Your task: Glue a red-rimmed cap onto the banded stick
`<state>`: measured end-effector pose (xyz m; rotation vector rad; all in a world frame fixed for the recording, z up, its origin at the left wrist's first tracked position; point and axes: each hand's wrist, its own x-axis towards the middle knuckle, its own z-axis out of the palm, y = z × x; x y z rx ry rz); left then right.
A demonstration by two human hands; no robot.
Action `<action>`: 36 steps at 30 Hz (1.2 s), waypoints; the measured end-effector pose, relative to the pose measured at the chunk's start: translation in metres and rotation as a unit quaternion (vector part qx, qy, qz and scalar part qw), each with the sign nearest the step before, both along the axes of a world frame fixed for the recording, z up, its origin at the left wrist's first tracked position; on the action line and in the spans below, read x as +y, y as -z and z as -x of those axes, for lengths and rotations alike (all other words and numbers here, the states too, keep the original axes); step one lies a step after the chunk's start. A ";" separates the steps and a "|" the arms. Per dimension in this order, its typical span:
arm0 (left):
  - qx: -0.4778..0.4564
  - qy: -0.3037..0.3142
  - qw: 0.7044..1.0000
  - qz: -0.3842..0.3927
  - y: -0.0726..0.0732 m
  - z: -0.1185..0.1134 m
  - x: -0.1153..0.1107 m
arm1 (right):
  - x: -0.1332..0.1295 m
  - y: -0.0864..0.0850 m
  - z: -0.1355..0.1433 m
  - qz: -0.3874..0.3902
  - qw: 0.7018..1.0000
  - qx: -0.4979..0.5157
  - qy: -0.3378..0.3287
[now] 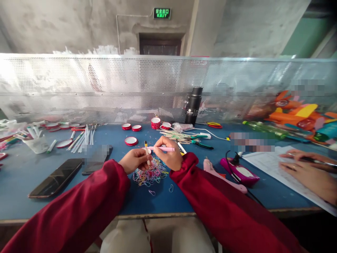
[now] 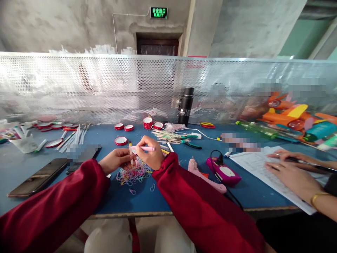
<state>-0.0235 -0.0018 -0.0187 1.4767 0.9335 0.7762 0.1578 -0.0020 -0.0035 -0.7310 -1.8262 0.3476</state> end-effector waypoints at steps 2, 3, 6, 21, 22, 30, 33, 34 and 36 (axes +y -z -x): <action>0.000 -0.001 1.000 -0.001 0.001 0.000 0.001 | 0.002 0.001 -0.001 0.001 1.000 -0.012 -0.001; -0.003 -0.005 1.000 -0.001 0.001 0.000 0.001 | 0.003 0.001 -0.002 -0.003 1.000 -0.018 0.001; -0.013 -0.018 1.000 0.004 0.000 -0.001 0.000 | 0.004 0.000 -0.003 -0.022 0.999 -0.018 0.022; -0.016 -0.019 1.000 0.001 -0.002 -0.001 0.000 | 0.002 -0.003 -0.002 -0.020 0.999 0.007 0.027; -0.015 -0.018 1.000 -0.001 -0.002 -0.001 0.000 | 0.001 -0.003 -0.002 -0.020 1.000 0.005 0.021; -0.022 -0.019 1.000 -0.004 -0.002 -0.001 -0.001 | 0.003 -0.003 -0.001 -0.017 1.000 -0.024 0.012; -0.029 -0.028 0.999 0.003 -0.004 -0.001 -0.001 | 0.004 -0.002 -0.003 -0.024 0.999 -0.017 0.031; -0.029 -0.030 0.999 0.003 -0.004 -0.001 -0.002 | 0.003 -0.002 -0.004 -0.025 0.999 -0.010 0.033; -0.027 -0.030 0.999 0.000 -0.006 -0.001 -0.003 | 0.002 -0.002 -0.003 -0.022 0.999 -0.001 0.027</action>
